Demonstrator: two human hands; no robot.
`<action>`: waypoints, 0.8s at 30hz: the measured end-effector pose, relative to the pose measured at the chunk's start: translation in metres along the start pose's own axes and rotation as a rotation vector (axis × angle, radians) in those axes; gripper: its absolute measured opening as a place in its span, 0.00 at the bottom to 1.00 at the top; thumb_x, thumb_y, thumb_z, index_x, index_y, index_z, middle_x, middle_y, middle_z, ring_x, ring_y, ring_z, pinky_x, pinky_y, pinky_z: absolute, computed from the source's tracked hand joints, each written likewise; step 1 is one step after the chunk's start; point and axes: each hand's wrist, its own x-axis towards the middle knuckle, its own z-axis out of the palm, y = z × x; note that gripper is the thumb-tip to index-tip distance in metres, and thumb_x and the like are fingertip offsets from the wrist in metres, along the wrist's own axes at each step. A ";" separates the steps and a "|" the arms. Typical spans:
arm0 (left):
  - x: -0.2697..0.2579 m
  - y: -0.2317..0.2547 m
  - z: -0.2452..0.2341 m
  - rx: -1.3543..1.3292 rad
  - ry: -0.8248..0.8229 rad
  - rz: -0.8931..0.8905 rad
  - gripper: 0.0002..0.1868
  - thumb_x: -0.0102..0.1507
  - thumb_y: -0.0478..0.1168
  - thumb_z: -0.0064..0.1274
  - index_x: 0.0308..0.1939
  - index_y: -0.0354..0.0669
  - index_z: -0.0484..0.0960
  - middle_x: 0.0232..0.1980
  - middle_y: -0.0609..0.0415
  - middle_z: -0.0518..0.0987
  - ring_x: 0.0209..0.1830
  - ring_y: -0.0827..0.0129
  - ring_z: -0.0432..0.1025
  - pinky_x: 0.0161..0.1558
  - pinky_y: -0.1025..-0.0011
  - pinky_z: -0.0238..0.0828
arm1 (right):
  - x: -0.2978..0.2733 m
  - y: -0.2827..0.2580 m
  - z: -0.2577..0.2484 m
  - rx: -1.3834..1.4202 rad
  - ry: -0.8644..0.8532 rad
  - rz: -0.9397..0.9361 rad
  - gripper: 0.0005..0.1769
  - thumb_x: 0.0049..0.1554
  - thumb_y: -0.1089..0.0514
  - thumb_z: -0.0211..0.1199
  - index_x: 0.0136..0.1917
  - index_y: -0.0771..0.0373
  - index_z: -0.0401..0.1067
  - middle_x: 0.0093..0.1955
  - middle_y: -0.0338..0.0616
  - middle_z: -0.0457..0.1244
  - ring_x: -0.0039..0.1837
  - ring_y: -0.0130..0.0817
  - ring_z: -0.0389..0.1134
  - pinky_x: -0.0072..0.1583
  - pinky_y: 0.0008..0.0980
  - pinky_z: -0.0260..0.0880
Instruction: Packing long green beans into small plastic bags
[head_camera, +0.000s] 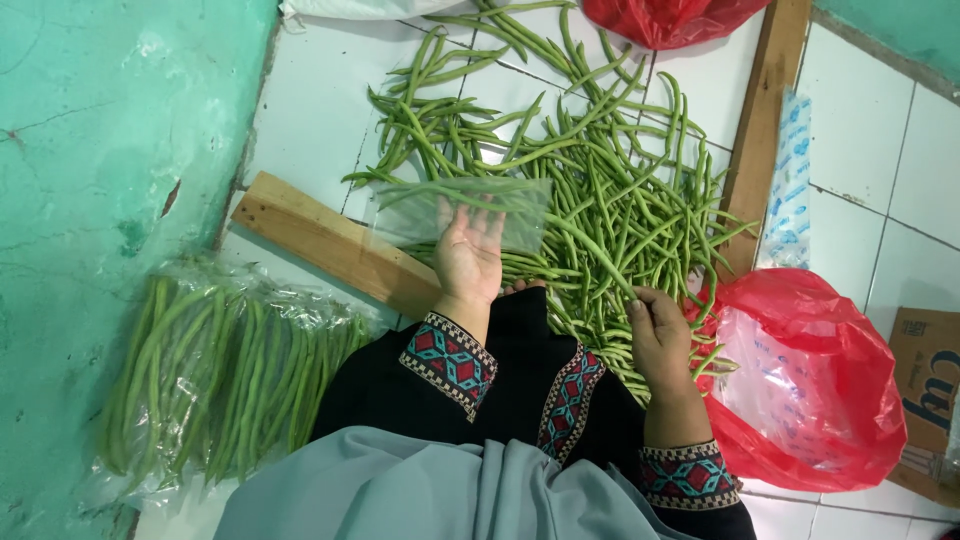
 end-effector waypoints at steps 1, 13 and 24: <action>-0.002 0.001 0.004 0.000 0.002 0.000 0.16 0.70 0.37 0.44 0.62 0.60 0.72 0.56 0.63 0.78 0.63 0.56 0.71 0.69 0.46 0.65 | 0.001 0.000 0.000 0.000 -0.001 0.001 0.10 0.65 0.67 0.58 0.58 0.67 0.77 0.35 0.50 0.65 0.41 0.38 0.66 0.48 0.40 0.69; -0.045 -0.002 0.060 0.188 0.263 -0.147 0.09 0.63 0.41 0.59 0.47 0.53 0.81 0.43 0.59 0.80 0.46 0.66 0.74 0.63 0.55 0.73 | 0.017 -0.033 0.020 0.048 -0.059 -0.064 0.13 0.62 0.68 0.62 0.58 0.64 0.80 0.39 0.49 0.68 0.46 0.44 0.70 0.53 0.43 0.71; -0.039 -0.025 0.038 0.236 0.309 -0.268 0.05 0.62 0.38 0.60 0.39 0.45 0.79 0.34 0.62 0.76 0.38 0.71 0.75 0.48 0.73 0.80 | 0.030 -0.019 0.058 0.735 0.117 0.174 0.07 0.58 0.74 0.66 0.49 0.73 0.70 0.39 0.53 0.65 0.39 0.37 0.72 0.40 0.36 0.76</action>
